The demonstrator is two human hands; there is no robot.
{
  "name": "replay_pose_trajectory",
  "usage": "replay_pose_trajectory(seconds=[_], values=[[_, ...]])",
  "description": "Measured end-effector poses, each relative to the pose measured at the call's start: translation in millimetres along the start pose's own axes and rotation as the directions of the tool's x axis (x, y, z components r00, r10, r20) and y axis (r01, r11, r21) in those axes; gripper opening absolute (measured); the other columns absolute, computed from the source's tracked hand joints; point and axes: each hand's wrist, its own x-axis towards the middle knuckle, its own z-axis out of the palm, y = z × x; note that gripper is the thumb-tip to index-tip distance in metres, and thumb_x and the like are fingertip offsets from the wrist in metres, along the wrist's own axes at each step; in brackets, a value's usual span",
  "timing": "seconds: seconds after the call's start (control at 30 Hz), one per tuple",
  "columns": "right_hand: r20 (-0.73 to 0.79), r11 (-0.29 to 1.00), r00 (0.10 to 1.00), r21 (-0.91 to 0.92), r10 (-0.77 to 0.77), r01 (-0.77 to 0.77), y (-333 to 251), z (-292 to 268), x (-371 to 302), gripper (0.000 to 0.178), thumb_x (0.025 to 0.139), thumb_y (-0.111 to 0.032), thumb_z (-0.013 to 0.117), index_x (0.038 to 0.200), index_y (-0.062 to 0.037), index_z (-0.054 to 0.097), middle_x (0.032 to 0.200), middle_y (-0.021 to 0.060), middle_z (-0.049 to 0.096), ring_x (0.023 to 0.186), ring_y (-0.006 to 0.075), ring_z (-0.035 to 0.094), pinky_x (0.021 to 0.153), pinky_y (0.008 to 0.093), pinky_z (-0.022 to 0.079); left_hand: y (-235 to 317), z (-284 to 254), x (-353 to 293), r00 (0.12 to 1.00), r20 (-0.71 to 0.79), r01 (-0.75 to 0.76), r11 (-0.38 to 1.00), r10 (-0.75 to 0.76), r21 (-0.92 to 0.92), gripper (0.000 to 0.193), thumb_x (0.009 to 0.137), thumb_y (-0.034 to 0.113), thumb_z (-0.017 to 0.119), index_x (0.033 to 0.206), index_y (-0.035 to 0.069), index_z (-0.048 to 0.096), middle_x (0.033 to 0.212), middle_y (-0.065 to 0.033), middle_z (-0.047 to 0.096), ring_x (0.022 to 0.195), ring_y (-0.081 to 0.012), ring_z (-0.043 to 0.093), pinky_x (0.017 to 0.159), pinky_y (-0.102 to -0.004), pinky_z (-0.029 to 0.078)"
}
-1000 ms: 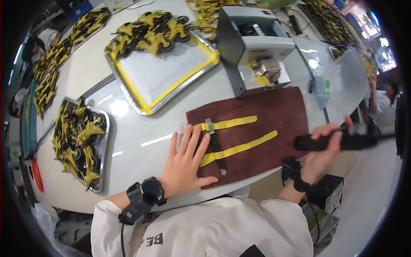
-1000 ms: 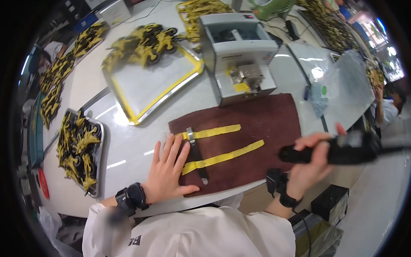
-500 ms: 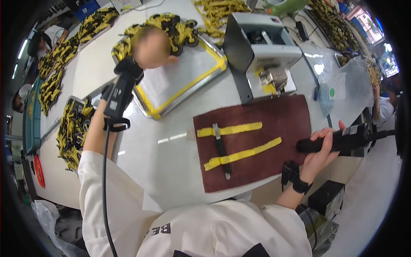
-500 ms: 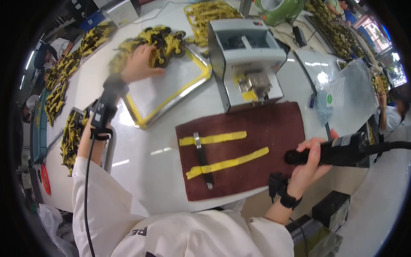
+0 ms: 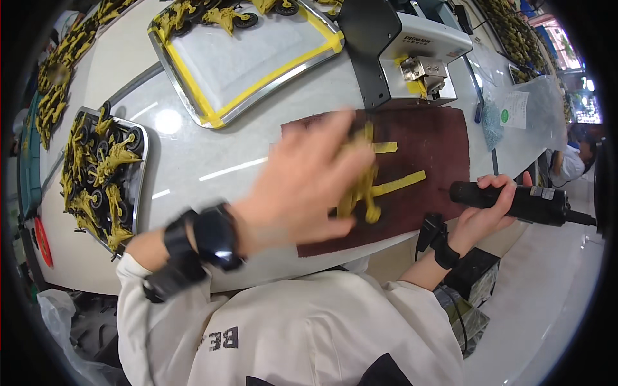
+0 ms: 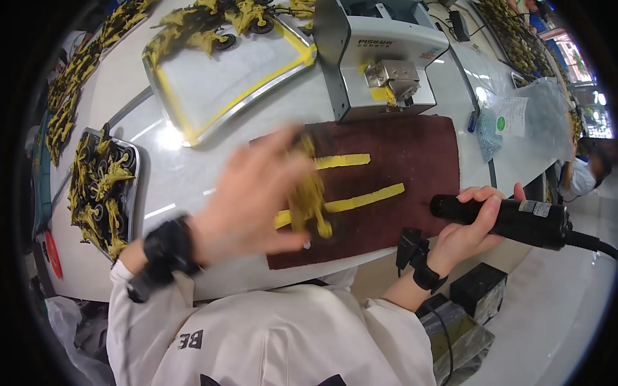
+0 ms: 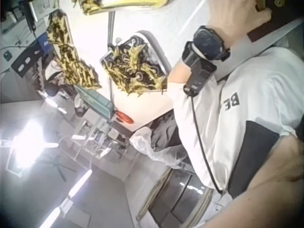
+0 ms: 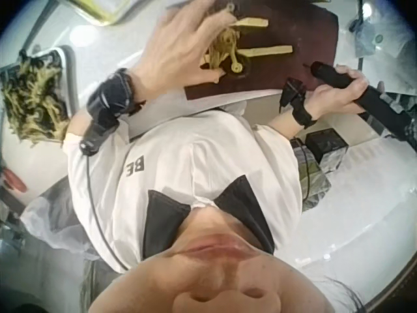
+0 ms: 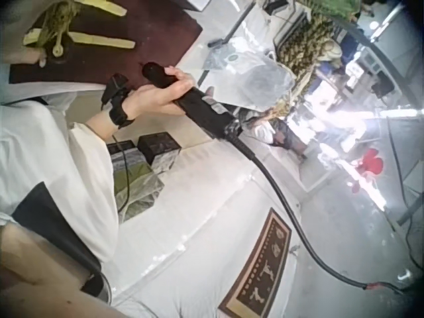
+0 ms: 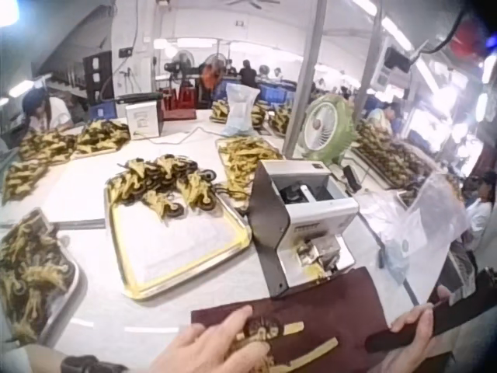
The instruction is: Assembling small yellow plastic components using an electric screwdriver and hand tools on a factory production line.
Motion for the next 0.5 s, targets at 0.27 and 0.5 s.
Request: replay_pose_trajectory(seconds=[0.27,0.5], values=[[0.117,0.951,0.974,0.263,-0.196,0.159,-40,32,47,0.104,0.075,-0.089,0.039,0.133,-0.0026,0.041,0.072,0.0103,0.057,0.053,0.0207,0.052,0.054,0.0353,0.047,4,50,-18,0.99,0.055,0.133,0.991,-0.133,0.015,0.108,0.064,0.055,0.079,0.145,0.004,0.03,0.154,-0.0209,0.024,0.139,-0.0375,0.028,0.11,-0.0565,0.018],[0.225,0.958,0.967,0.281,-0.123,0.056,-49,109,87,0.099,0.069,-0.091,0.044,0.122,-0.0076,0.052,0.073,0.01,0.058,0.059,0.0246,0.053,0.064,0.0419,0.045,-15,50,-12,0.992,0.119,0.041,0.998,-0.036,-0.039,0.115,0.064,0.065,0.075,0.145,-0.002,0.029,0.151,-0.0221,0.03,0.139,-0.0389,0.03,0.112,-0.0561,0.021]])
